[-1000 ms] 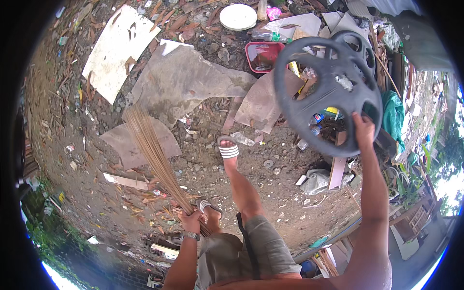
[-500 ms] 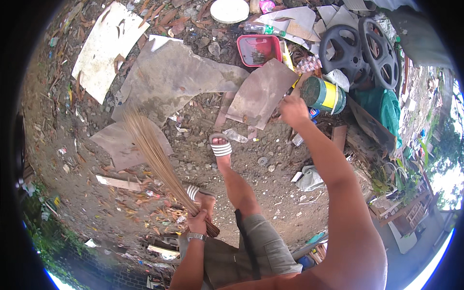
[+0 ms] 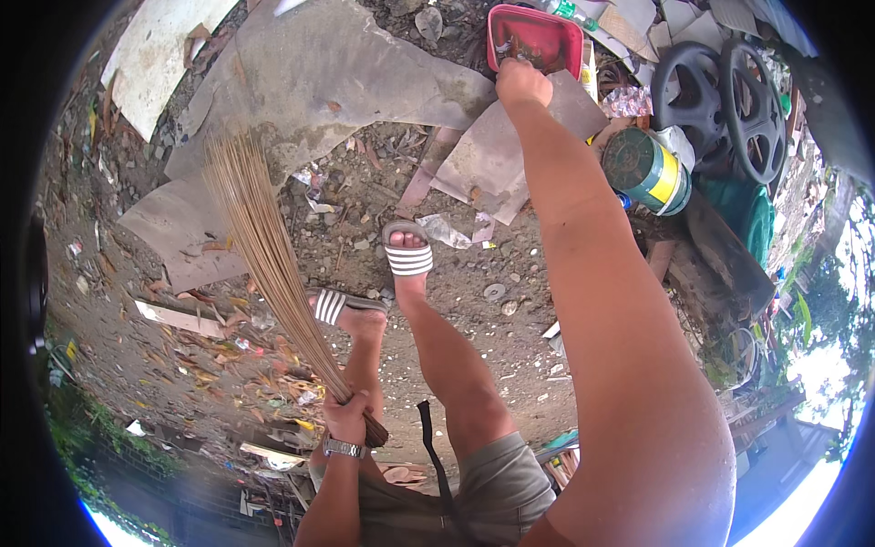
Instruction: The person sweeps a cluttered outdoor yard with a traditional broom, gathering leaves and small debris. They occasionally pause to move larger items like a steering wheel, plastic containers, and wooden planks to continue sweeping.
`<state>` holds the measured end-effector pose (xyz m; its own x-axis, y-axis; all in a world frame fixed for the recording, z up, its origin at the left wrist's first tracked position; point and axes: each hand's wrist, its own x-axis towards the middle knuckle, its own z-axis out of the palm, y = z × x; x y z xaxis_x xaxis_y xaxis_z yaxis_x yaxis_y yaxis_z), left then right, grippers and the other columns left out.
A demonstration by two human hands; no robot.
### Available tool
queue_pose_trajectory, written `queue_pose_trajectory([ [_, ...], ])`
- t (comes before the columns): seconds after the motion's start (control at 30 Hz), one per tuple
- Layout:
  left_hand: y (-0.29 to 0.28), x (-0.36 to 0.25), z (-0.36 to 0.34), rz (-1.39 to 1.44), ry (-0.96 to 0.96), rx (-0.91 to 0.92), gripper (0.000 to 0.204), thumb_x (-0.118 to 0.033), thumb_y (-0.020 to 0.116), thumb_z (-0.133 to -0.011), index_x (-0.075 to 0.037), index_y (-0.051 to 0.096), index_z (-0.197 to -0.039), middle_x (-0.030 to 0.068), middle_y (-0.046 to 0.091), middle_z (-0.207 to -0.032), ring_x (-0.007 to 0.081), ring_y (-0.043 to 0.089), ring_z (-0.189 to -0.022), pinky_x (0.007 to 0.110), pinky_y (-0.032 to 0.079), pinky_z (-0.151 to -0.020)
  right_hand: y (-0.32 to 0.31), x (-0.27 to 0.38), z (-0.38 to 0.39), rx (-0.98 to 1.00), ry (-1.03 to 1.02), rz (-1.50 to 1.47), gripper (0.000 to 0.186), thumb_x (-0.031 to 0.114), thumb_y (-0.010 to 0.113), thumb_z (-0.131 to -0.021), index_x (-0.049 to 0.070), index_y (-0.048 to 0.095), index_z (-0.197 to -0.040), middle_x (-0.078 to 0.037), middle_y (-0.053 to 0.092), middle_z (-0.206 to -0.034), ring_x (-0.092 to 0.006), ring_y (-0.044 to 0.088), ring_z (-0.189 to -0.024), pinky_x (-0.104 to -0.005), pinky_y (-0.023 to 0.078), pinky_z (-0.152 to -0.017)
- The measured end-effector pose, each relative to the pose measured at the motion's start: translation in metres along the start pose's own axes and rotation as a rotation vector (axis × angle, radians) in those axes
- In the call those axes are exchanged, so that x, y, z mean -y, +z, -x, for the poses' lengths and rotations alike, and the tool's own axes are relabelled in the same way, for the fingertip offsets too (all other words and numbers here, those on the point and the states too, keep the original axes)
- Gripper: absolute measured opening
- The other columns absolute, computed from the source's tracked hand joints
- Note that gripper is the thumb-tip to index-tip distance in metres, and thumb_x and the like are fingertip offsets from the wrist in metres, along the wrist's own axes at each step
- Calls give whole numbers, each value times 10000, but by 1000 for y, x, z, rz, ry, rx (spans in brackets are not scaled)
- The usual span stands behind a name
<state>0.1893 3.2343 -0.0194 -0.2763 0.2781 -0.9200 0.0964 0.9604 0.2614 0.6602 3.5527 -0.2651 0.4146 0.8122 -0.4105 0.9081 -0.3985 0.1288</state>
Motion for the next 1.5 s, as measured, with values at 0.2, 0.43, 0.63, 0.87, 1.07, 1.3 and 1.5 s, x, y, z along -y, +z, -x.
queue_pose_trajectory([
  [0.2, 3, 3, -1, 106, -81, -24, 226, 48, 653, -782, -46, 526, -944, 25, 556, -641, 130, 583, -503, 266, 468, -440, -1, 13, -9, -26, 33, 42, 272, 187, 474, -949, 119, 713, -1060, -132, 690, -1176, -341, 692, -1059, -467, 562, -870],
  [0.43, -3, -5, -6, 83, 13, 14, 232, 36, 666, -785, -33, 534, -964, 38, 569, -674, 133, 578, -504, 274, 464, -441, -5, 15, -13, -60, -55, 65, 259, 184, 481, -940, 118, 717, -1024, -136, 704, -1133, -327, 700, -1032, -455, 566, -867],
  [0.63, -8, 1, -2, 111, -14, 27, 241, 15, 691, -779, -24, 553, -973, 34, 569, -700, 131, 578, -510, 279, 463, -448, -62, 13, -14, -150, -146, -52, 297, 274, 531, -897, 85, 713, -1037, -162, 715, -1074, -369, 699, -991, -489, 550, -872],
  [0.87, -14, -7, 12, 58, 25, 19, 231, -5, 700, -811, -39, 533, -967, 46, 580, -716, 127, 559, -513, 286, 478, -456, -153, -33, -4, -108, 293, -1348, 222, 191, 657, -844, 62, 705, -1018, -65, 670, -777, -238, 631, -671, -371, 511, -634],
  [1.07, -32, -35, 30, 148, 31, 67, 210, -5, 675, -844, -70, 501, -944, 36, 557, -717, 121, 539, -537, 296, 492, -458, -193, -36, 54, 154, 202, -2524, 194, 123, 593, -920, 196, 473, -788, 62, 334, -630, -100, 327, -544, -273, 280, -499],
  [1.3, -68, -57, 44, -17, 55, 9, 196, -49, 675, -844, -68, 504, -938, 39, 530, -643, 145, 529, -473, 308, 489, -411, -188, -42, 119, 171, 204, -2657, 157, 125, 568, -932, 191, 510, -802, 65, 348, -638, -97, 344, -561, -269, 295, -512],
  [1.5, -81, -57, 45, -5, 63, 47, 183, -64, 671, -861, -73, 518, -961, 35, 538, -635, 152, 537, -465, 316, 487, -410, -226, -154, 113, 226, 376, -2068, 158, 99, 591, -909, 159, 511, -786, 60, 390, -641, -72, 341, -517, -257, 272, -464],
])
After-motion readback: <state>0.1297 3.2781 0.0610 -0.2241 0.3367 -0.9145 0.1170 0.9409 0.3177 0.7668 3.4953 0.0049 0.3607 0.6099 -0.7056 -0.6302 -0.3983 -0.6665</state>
